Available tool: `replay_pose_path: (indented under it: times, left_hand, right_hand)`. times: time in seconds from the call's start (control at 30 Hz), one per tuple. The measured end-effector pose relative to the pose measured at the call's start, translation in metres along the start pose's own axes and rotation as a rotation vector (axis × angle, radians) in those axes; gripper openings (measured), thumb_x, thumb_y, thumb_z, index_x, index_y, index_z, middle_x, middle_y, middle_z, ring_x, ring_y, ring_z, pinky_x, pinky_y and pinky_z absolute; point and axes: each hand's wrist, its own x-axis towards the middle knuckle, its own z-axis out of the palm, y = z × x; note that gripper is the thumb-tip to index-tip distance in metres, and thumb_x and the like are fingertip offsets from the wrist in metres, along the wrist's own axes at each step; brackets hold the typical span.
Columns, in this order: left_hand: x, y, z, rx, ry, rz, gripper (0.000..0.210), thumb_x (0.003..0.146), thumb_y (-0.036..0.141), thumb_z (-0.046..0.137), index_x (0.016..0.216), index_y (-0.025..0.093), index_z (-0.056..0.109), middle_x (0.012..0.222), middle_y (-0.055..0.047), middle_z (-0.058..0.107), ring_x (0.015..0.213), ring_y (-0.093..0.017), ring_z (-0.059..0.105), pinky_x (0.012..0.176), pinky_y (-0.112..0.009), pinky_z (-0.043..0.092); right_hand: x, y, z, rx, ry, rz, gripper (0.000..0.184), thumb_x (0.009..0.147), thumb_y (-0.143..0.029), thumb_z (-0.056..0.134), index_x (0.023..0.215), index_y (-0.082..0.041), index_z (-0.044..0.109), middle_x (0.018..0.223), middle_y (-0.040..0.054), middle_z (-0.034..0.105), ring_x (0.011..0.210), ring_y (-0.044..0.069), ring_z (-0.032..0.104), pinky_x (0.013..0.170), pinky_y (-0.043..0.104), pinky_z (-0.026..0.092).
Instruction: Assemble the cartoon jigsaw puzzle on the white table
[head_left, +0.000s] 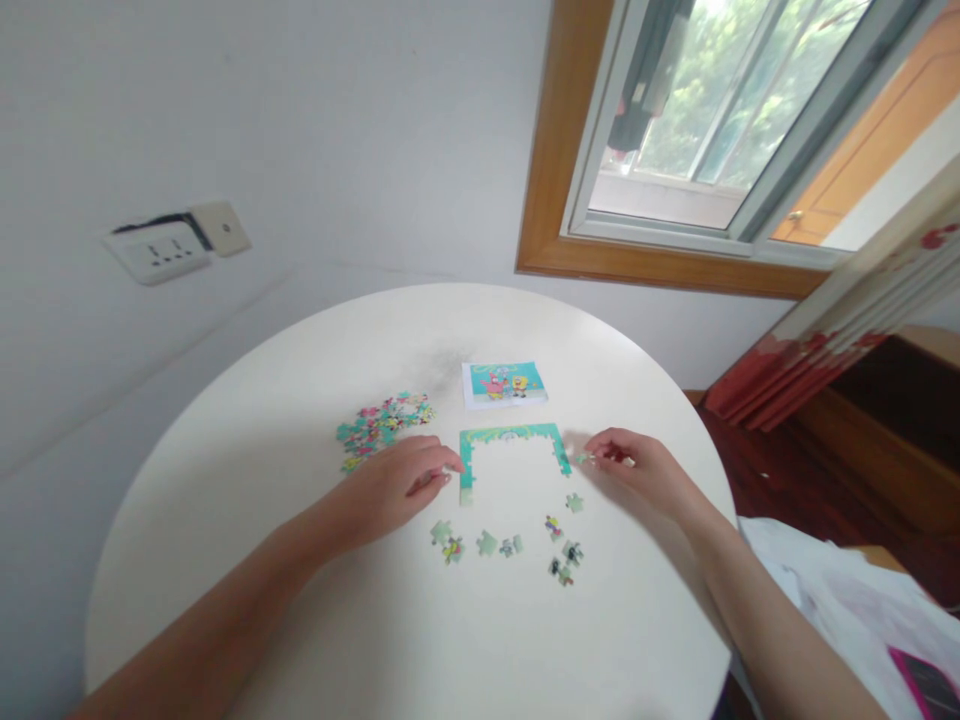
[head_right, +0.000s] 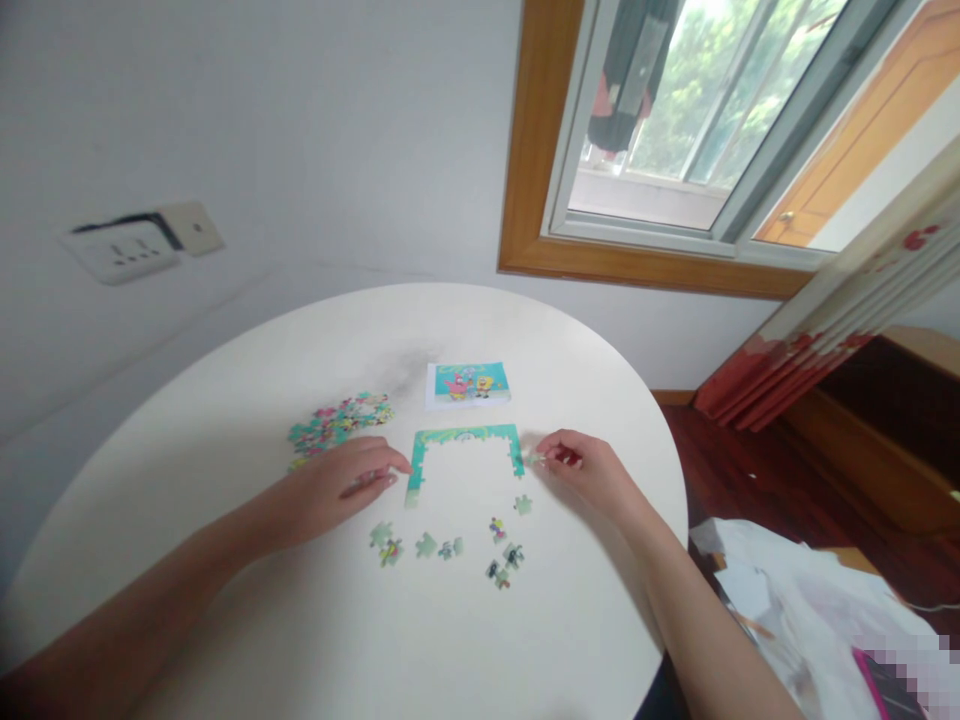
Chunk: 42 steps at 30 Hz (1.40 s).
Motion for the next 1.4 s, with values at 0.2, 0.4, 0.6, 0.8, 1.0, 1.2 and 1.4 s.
replay_pose_path:
  times: [0.2, 0.4, 0.6, 0.8, 1.0, 1.2, 1.4]
  left_hand:
    - [-0.001, -0.001, 0.001, -0.004, -0.009, 0.000, 0.023, 0.092, 0.022, 0.040, 0.100, 0.021, 0.062, 0.099, -0.004, 0.065, 0.094, -0.017, 0.059, 0.086, -0.027, 0.043]
    - [-0.001, -0.001, 0.001, -0.005, -0.010, 0.001, 0.023, 0.093, 0.022, 0.040, 0.099, 0.020, 0.062, 0.098, -0.004, 0.065, 0.094, -0.018, 0.059, 0.086, -0.027, 0.044]
    - [0.000, -0.003, 0.003, -0.016, -0.009, 0.014, 0.023, 0.092, 0.021, 0.040, 0.100, 0.020, 0.062, 0.099, -0.004, 0.065, 0.094, -0.017, 0.059, 0.086, -0.027, 0.044]
    - [0.000, 0.000, 0.001, -0.020, -0.009, 0.004, 0.023, 0.092, 0.022, 0.041, 0.099, 0.021, 0.062, 0.098, -0.003, 0.065, 0.092, -0.017, 0.059, 0.084, -0.027, 0.044]
    - [0.000, -0.001, 0.002, -0.015, -0.014, 0.010, 0.022, 0.092, 0.022, 0.040, 0.097, 0.021, 0.062, 0.096, -0.003, 0.065, 0.092, -0.016, 0.059, 0.084, -0.026, 0.043]
    - [-0.001, -0.004, 0.003, -0.025, -0.021, 0.001, 0.021, 0.092, 0.021, 0.042, 0.098, 0.021, 0.062, 0.096, -0.003, 0.064, 0.092, -0.016, 0.058, 0.084, -0.026, 0.042]
    - [0.000, -0.001, 0.003, -0.039, -0.036, -0.026, 0.021, 0.092, 0.022, 0.042, 0.102, 0.022, 0.061, 0.099, -0.003, 0.062, 0.094, -0.017, 0.057, 0.086, -0.027, 0.041]
  right_hand:
    - [-0.002, -0.002, 0.010, 0.116, -0.163, 0.020, 0.017, 0.079, -0.033, 0.059, 0.078, -0.016, 0.066, 0.072, 0.0009, 0.064, 0.064, 0.013, 0.052, 0.060, 0.024, 0.039]
    - [-0.003, 0.000, 0.014, 0.091, -0.157, -0.003, 0.016, 0.078, -0.031, 0.061, 0.080, -0.017, 0.068, 0.071, 0.0007, 0.062, 0.065, 0.013, 0.052, 0.059, 0.024, 0.039]
    - [-0.004, -0.003, 0.011, 0.087, -0.166, -0.011, 0.017, 0.079, -0.030, 0.061, 0.084, -0.017, 0.069, 0.078, 0.0024, 0.065, 0.071, 0.014, 0.056, 0.064, 0.025, 0.042]
    - [-0.004, 0.000, 0.005, 0.049, -0.167, -0.001, 0.017, 0.083, -0.027, 0.055, 0.086, -0.019, 0.070, 0.085, 0.0030, 0.069, 0.075, 0.016, 0.058, 0.068, 0.027, 0.044]
    - [-0.006, 0.003, 0.006, 0.067, -0.181, -0.031, 0.013, 0.079, -0.028, 0.061, 0.085, -0.019, 0.069, 0.083, 0.0031, 0.064, 0.073, 0.015, 0.058, 0.066, 0.026, 0.045]
    - [-0.006, 0.000, 0.008, -0.011, -0.163, -0.066, 0.010, 0.078, -0.021, 0.061, 0.084, -0.019, 0.068, 0.083, 0.0022, 0.061, 0.070, 0.013, 0.056, 0.064, 0.024, 0.044]
    - [-0.006, -0.002, 0.010, -0.022, -0.169, -0.051, 0.008, 0.078, -0.021, 0.060, 0.082, -0.018, 0.067, 0.084, 0.0029, 0.062, 0.070, 0.013, 0.057, 0.064, 0.024, 0.045]
